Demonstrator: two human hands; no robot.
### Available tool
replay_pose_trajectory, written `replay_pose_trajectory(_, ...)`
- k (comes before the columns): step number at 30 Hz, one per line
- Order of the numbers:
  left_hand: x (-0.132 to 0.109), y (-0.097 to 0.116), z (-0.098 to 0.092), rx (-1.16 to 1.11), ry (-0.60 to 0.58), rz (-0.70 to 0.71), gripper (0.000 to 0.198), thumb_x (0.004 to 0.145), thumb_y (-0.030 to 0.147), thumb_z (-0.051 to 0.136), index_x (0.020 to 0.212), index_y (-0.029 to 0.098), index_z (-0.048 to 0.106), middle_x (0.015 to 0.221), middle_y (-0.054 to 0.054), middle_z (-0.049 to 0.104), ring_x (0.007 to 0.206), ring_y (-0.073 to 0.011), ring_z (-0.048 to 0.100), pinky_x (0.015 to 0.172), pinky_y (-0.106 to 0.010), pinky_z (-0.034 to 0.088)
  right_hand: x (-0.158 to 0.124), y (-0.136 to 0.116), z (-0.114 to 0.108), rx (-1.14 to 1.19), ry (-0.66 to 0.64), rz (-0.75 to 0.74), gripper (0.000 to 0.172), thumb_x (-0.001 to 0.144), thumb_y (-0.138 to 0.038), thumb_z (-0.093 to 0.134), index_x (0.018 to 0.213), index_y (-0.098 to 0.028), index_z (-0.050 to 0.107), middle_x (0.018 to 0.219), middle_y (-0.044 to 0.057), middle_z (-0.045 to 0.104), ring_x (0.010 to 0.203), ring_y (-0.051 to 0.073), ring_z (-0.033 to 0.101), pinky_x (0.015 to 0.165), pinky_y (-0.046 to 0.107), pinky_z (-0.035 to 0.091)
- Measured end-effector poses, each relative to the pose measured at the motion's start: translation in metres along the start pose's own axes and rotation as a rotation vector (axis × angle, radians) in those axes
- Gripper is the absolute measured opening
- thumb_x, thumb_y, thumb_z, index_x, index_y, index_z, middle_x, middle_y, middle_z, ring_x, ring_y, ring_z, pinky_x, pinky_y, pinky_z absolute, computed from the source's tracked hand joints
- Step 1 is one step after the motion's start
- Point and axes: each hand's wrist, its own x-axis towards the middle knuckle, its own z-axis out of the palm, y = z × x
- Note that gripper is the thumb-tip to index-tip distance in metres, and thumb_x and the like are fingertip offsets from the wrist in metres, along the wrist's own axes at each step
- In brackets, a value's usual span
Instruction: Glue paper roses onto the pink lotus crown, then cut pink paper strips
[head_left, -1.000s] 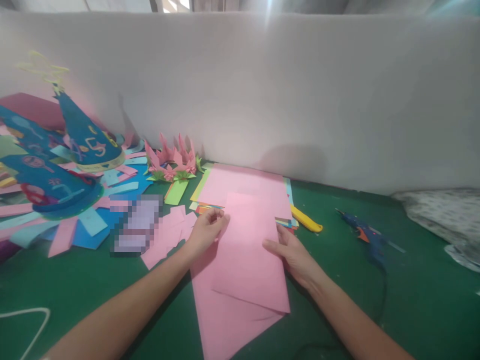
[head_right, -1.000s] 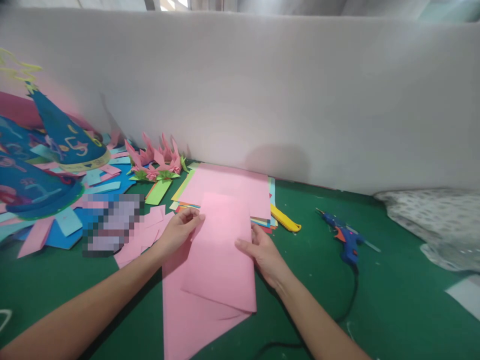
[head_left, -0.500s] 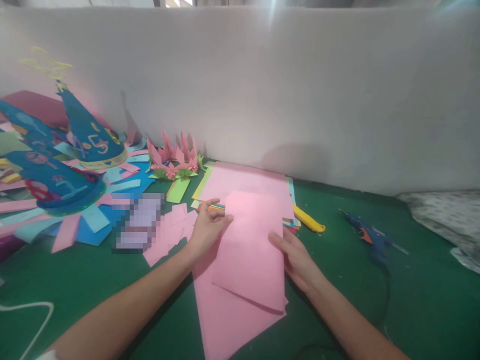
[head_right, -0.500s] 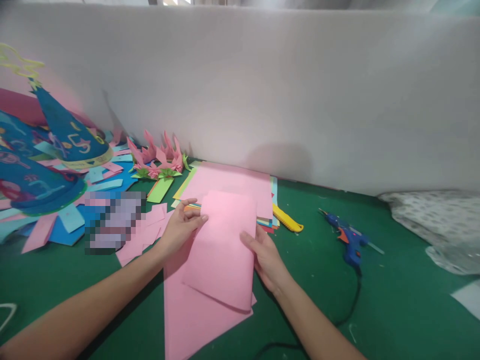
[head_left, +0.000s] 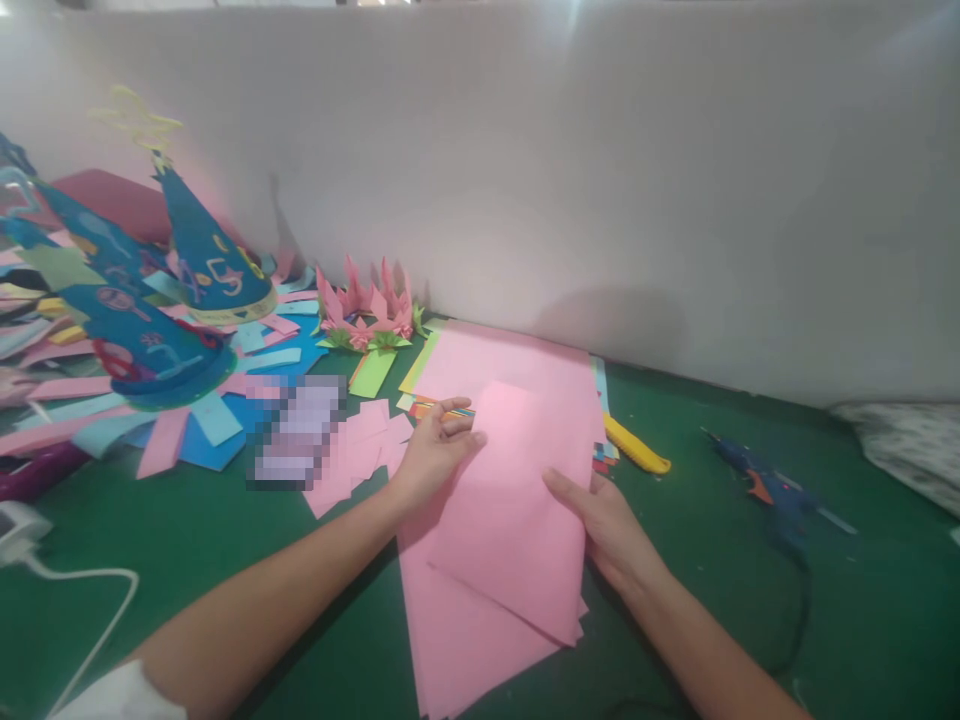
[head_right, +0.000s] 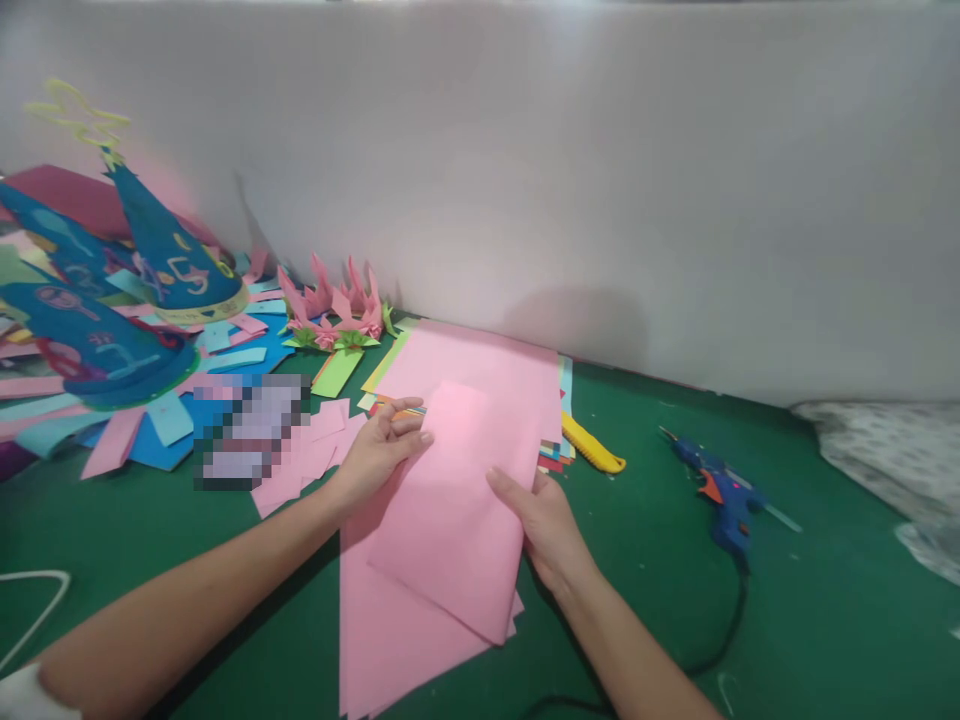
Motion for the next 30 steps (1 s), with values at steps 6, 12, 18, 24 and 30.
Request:
replay_pose_trajectory(6, 0.0020, -0.0029, -0.0040, 0.182, -0.033, -0.087, 0.039, 0.068, 0.050, 0.069, 0.076, 0.012, 0.062, 0.061, 0.001, 0.055, 0.055, -0.0096, 0.049, 0.056, -0.024, 0.038, 0.0012, 0.0010, -0.0016, -0.009, 0.012, 0.006, 0.048, 0.058, -0.037, 0.082, 0.098, -0.015, 0.068, 0.089, 0.011, 0.073, 0.081, 0.029, 0.069, 0.080, 0.043, 0.053)
replay_pose_trajectory(12, 0.0056, -0.0024, -0.0088, 0.345, -0.045, -0.001, 0.041, 0.069, 0.052, 0.067, 0.060, 0.014, 0.055, 0.051, 0.006, 0.035, 0.049, -0.0056, 0.027, 0.048, -0.023, 0.020, 0.0003, -0.0002, -0.0010, -0.031, 0.015, 0.013, 0.046, 0.057, -0.037, 0.082, 0.095, -0.015, 0.068, 0.090, 0.011, 0.073, 0.080, 0.029, 0.069, 0.080, 0.043, 0.053)
replay_pose_trajectory(18, 0.0068, -0.0011, -0.0086, 0.331, -0.037, -0.005, 0.042, 0.066, 0.053, 0.068, 0.057, 0.015, 0.052, 0.050, 0.006, 0.033, 0.048, -0.0055, 0.026, 0.047, -0.023, 0.020, -0.0001, -0.0013, 0.0002, -0.045, 0.015, 0.015, 0.046, 0.059, -0.039, 0.081, 0.096, -0.015, 0.069, 0.094, 0.012, 0.073, 0.084, 0.031, 0.068, 0.081, 0.045, 0.052)
replay_pose_trajectory(24, 0.0050, 0.0025, -0.0071, 0.329, -0.032, 0.009, 0.041, 0.065, 0.050, 0.070, 0.055, 0.014, 0.052, 0.051, 0.006, 0.035, 0.050, -0.0060, 0.028, 0.049, -0.023, 0.022, 0.0002, -0.0021, 0.0008, -0.046, 0.007, 0.012, 0.047, 0.059, -0.039, 0.080, 0.096, -0.014, 0.068, 0.096, 0.013, 0.072, 0.086, 0.032, 0.068, 0.082, 0.046, 0.052)
replay_pose_trajectory(30, 0.0050, 0.0029, -0.0055, 0.318, 0.007, -0.008, 0.041, 0.061, 0.051, 0.073, 0.058, 0.014, 0.055, 0.051, 0.005, 0.038, 0.049, -0.0062, 0.030, 0.048, -0.023, 0.023, 0.0000, -0.0017, 0.0003, -0.056, 0.008, 0.000, 0.047, 0.059, -0.040, 0.080, 0.097, -0.014, 0.068, 0.095, 0.013, 0.072, 0.086, 0.032, 0.068, 0.081, 0.046, 0.052)
